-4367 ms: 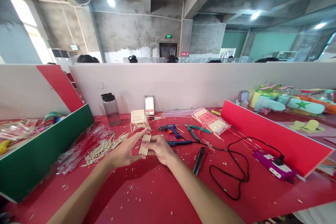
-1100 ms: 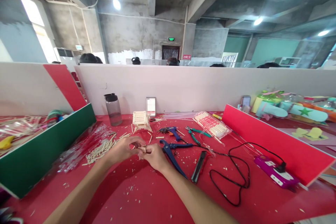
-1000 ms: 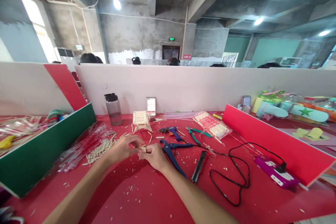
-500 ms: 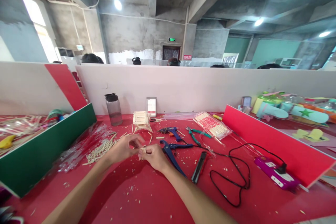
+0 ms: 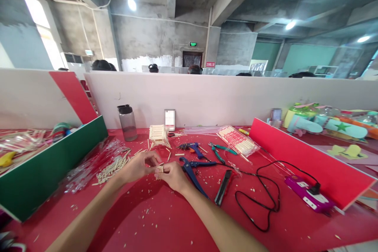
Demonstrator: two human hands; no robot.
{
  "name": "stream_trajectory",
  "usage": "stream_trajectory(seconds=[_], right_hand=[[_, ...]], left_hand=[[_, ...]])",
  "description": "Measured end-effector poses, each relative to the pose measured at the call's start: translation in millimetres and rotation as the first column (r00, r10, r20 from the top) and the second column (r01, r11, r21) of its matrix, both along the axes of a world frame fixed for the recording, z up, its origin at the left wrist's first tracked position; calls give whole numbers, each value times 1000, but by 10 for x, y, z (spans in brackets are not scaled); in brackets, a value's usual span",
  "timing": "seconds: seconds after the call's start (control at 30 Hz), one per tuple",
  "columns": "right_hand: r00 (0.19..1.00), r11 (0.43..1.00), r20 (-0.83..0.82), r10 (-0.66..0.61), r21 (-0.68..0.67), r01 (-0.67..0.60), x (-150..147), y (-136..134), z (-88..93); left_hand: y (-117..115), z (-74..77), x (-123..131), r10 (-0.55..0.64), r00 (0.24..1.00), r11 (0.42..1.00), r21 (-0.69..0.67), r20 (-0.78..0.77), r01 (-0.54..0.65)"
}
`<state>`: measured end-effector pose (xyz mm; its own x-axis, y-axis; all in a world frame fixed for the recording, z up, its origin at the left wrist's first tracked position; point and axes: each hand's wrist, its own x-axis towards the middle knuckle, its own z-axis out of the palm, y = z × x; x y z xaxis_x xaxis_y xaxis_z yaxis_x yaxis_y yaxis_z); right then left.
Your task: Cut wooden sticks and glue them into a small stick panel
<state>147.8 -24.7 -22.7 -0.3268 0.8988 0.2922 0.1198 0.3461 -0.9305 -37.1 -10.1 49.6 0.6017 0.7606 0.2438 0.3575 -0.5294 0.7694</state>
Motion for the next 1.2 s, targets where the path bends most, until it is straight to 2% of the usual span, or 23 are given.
stream_trajectory(seconds=[0.17, 0.33, 0.43, 0.53, 0.63, 0.7, 0.8, 0.9, 1.03, 1.13, 1.2], right_hand=[[998, 999, 57, -17, 42, 15, 11, 1, -7], [999, 999, 50, 2, 49, -4, 9, 2, -2], [1000, 1000, -21, 13, -14, -13, -6, -3, 41], [987, 987, -163, 1, -159, -27, -7, -24, 134], [946, 939, -321, -36, -336, -79, 21, -56, 247], [922, 909, -383, -59, -403, -109, 47, -73, 307], [900, 887, -429, -71, -441, -140, 76, -89, 361], [887, 879, -457, -69, -449, -163, 86, -97, 386], [878, 877, -474, -70, -449, -173, 88, -108, 407], [886, 883, -459, -69, -441, -160, 96, -111, 409], [902, 891, -428, -67, -433, -139, 104, -109, 401]], left_hand=[[-39, 42, 13, -22, 1000, 999, 40, 0, 22], [-30, 30, 22, -32, 999, 999, 17, 10, 32], [-14, 29, 7, -19, 1000, 999, 39, 21, 18], [-4, 59, -15, 32, 999, 995, 91, 12, -33], [-10, 96, -30, 66, 997, 989, 129, 34, -70], [-26, 112, -37, 40, 997, 992, 118, 73, -49], [-64, 120, -49, -40, 994, 998, 62, 97, 34], [-96, 105, -60, -106, 994, 994, 16, 32, 106], [-105, 56, -44, -99, 994, 995, 28, -43, 100], [-89, 38, -2, -101, 995, 995, 19, 19, 101], [-70, 41, 32, -52, 995, 999, 9, 87, 52]])
